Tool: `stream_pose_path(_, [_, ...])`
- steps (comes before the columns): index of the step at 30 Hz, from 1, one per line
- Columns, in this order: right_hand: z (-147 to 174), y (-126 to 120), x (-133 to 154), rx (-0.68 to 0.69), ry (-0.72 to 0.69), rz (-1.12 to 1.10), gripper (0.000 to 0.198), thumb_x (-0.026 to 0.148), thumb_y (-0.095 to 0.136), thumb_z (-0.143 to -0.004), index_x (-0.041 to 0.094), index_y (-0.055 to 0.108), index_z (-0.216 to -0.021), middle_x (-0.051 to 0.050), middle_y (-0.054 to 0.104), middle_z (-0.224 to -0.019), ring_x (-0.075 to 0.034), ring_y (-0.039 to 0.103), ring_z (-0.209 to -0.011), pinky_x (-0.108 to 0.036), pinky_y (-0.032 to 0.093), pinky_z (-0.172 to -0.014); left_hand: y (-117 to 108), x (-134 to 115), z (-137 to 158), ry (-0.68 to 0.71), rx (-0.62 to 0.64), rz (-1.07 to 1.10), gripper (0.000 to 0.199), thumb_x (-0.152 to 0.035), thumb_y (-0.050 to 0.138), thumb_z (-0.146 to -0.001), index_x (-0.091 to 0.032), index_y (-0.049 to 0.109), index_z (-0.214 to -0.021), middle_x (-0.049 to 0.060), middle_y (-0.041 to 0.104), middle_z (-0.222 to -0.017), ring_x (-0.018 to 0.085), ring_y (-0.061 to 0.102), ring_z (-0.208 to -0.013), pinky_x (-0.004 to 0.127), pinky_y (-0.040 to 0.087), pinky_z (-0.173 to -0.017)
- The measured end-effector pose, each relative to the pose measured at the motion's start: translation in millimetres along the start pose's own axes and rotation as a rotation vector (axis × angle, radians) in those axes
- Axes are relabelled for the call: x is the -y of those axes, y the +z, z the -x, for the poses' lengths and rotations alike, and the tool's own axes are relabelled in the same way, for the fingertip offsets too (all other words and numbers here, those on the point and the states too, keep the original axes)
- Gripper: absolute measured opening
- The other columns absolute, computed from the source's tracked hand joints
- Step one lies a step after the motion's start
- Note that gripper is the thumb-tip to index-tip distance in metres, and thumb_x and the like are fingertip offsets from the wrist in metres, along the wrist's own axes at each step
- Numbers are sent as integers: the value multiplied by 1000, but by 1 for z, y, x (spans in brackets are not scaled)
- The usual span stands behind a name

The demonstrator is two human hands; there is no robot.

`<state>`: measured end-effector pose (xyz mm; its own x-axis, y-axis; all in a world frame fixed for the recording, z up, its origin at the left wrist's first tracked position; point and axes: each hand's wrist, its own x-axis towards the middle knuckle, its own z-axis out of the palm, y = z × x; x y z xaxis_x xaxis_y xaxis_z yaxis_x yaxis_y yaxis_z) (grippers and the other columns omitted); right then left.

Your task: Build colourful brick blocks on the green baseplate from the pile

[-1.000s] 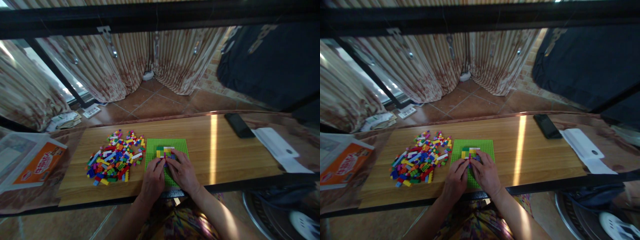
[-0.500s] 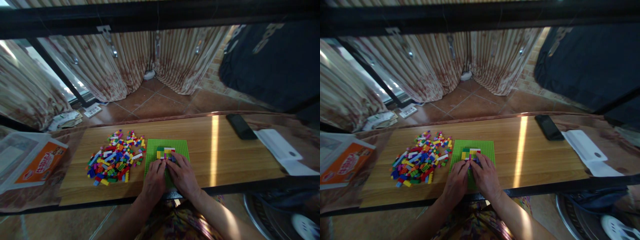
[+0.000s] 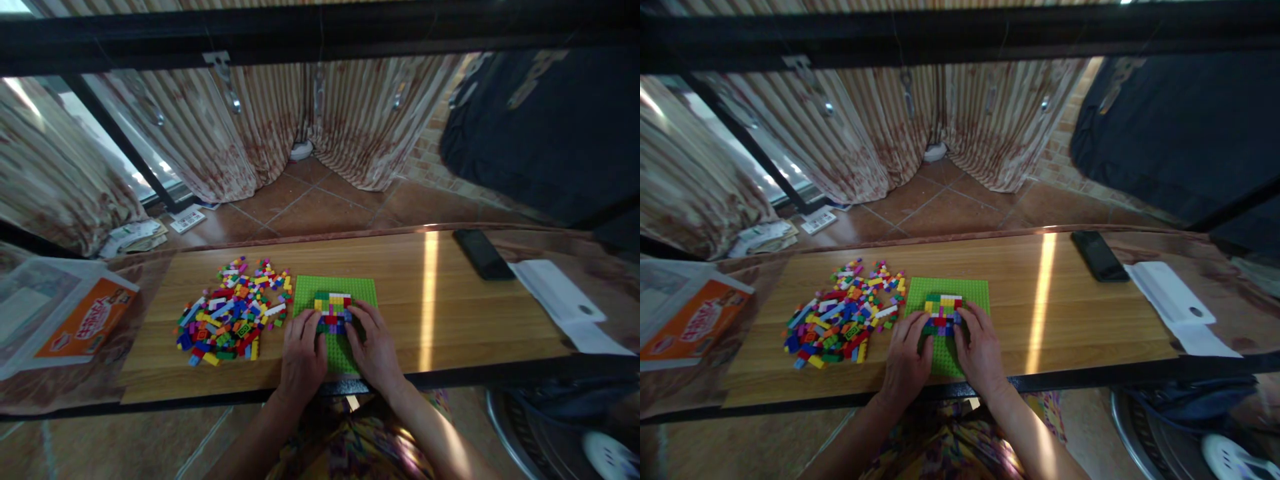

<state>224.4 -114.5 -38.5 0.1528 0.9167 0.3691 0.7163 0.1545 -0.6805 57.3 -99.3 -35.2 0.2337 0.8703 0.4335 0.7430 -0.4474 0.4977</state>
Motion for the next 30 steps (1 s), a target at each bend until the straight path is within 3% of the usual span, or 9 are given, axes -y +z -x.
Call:
stream_pose_path(12, [0, -1, -2, 36, -25, 9, 30, 26, 51, -96, 23, 62, -123, -12, 62, -124, -25, 59, -116, -48, 51, -100, 1, 0, 0, -17, 40, 17, 41, -12, 51, -90, -17, 56, -130, 13, 60, -128, 25, 57, -119, 44, 51, -102])
stream_pose_path(18, [2, -2, -1, 36, -117, 20, 27, 26, 55, -94, 26, 67, -118, -11, 58, -128, -24, 59, -113, -47, 55, -96, 0, -1, 1, 108, 86, -22, 41, -12, 52, -90, -22, 59, -130, 14, 47, -145, 28, 51, -128, 47, 50, -103])
stream_pose_path(30, [2, -1, -2, 16, -112, 6, 28, 23, 54, -93, 28, 70, -116, -10, 59, -126, -23, 62, -107, -45, 57, -93, 2, 0, 1, 101, 82, -28, 40, -11, 53, -90, -23, 62, -127, 13, 50, -144, 28, 55, -123, 48, 52, -100])
